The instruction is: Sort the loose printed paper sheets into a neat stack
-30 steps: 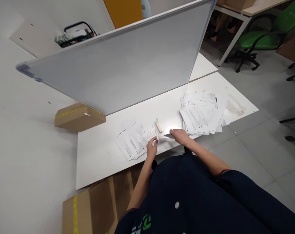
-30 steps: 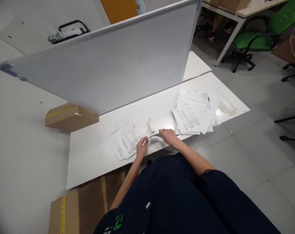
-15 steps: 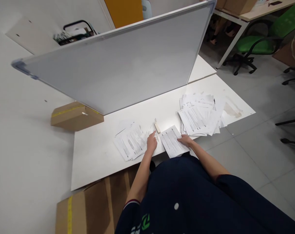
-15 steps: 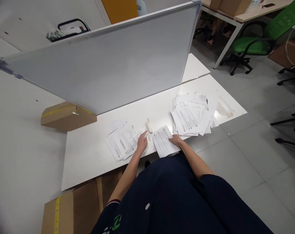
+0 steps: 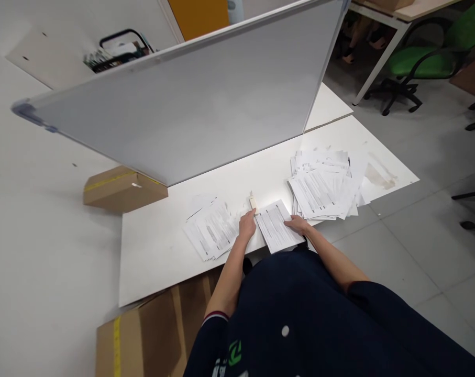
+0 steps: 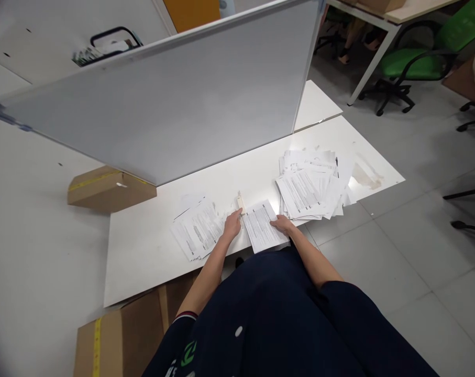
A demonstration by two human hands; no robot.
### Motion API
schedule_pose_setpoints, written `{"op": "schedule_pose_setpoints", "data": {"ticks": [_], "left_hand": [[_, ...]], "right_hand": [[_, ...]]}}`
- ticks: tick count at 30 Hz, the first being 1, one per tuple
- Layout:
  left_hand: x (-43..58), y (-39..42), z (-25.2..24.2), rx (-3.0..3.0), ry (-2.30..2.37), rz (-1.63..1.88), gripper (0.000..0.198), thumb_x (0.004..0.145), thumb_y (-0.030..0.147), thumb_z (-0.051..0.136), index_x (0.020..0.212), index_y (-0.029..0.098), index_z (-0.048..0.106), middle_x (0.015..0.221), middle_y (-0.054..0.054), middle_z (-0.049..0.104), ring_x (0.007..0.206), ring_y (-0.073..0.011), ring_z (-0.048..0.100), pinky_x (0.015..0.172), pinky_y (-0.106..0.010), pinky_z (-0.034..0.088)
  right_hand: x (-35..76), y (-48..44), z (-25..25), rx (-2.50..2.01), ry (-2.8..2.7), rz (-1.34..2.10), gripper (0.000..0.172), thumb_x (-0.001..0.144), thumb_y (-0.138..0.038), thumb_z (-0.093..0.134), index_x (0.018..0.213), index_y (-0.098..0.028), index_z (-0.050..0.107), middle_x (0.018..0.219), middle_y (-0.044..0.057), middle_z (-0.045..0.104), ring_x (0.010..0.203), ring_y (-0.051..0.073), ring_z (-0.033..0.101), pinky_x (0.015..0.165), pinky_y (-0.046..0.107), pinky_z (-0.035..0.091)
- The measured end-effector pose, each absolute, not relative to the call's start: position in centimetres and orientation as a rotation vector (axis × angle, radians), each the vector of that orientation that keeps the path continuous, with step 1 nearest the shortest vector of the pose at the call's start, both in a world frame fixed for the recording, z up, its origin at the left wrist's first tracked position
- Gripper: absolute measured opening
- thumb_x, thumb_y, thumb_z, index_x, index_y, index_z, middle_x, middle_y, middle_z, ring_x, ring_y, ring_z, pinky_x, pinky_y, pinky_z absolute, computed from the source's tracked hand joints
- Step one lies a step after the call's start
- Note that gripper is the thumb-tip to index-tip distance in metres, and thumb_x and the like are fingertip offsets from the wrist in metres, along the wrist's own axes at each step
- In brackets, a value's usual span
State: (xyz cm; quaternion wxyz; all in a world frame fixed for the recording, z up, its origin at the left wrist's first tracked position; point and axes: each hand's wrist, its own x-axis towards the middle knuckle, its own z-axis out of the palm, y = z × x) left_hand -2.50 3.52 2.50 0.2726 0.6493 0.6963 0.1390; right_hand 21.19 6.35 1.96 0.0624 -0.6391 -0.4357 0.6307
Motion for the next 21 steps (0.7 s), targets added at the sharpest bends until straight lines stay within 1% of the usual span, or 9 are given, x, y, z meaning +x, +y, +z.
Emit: {"op": "schedule_pose_setpoints", "data": {"ticks": [3, 6, 11, 15, 21], "left_hand": [[-2.5, 3.8, 2.1, 1.757, 1.864, 0.374, 0.051, 0.077, 0.007, 0.033, 0.124, 0.022, 0.045, 0.121, -0.006, 0.052, 0.11, -0.0215, 0.047, 0.094, -0.038, 0.034], [-2.4, 3.9, 2.1, 1.764, 1.862, 0.355, 0.05, 0.078, 0.007, 0.033, 0.124, 0.021, 0.045, 0.123, -0.007, 0.051, 0.111, -0.0222, 0.045, 0.094, -0.039, 0.033], [-2.2, 4.0, 2.6, 1.762, 1.91, 0.235, 0.053, 0.078, 0.009, 0.035, 0.127, 0.025, 0.042, 0.123, -0.007, 0.049, 0.106, -0.0265, 0.045, 0.086, -0.04, 0.037], [-2.2, 3.9, 2.4, 1.78, 1.921, 0.169, 0.056, 0.075, 0.008, 0.036, 0.127, 0.028, 0.041, 0.121, -0.008, 0.05, 0.102, -0.0272, 0.045, 0.083, -0.04, 0.038], [-2.0, 3.7, 2.2, 1.738, 1.941, 0.205, 0.059, 0.073, 0.006, 0.039, 0.127, 0.031, 0.041, 0.114, -0.009, 0.052, 0.101, -0.0265, 0.046, 0.085, -0.04, 0.036]], "right_hand": [[21.0, 6.3, 1.3, -1.906, -1.287, 1.912, 0.022, 0.071, -0.024, 0.054, 0.088, -0.012, 0.058, 0.094, 0.012, 0.066, 0.077, 0.017, 0.062, 0.061, 0.022, 0.047], [21.0, 6.3, 0.7, -1.903, -1.301, 1.901, 0.022, 0.07, -0.024, 0.054, 0.089, -0.012, 0.059, 0.094, 0.011, 0.066, 0.078, 0.017, 0.062, 0.062, 0.022, 0.047], [21.1, 6.5, 0.5, -1.916, -1.352, 1.888, 0.025, 0.07, -0.025, 0.055, 0.09, -0.012, 0.059, 0.094, 0.011, 0.066, 0.079, 0.017, 0.062, 0.064, 0.022, 0.047], [20.9, 6.5, 0.8, -1.944, -1.363, 1.862, 0.026, 0.069, -0.025, 0.054, 0.091, -0.011, 0.06, 0.092, 0.01, 0.066, 0.079, 0.017, 0.061, 0.064, 0.022, 0.046], [20.8, 6.6, 2.5, -1.955, -1.5, 1.791, 0.023, 0.07, -0.024, 0.053, 0.087, -0.011, 0.06, 0.089, 0.008, 0.065, 0.078, 0.017, 0.06, 0.063, 0.022, 0.044]]}}
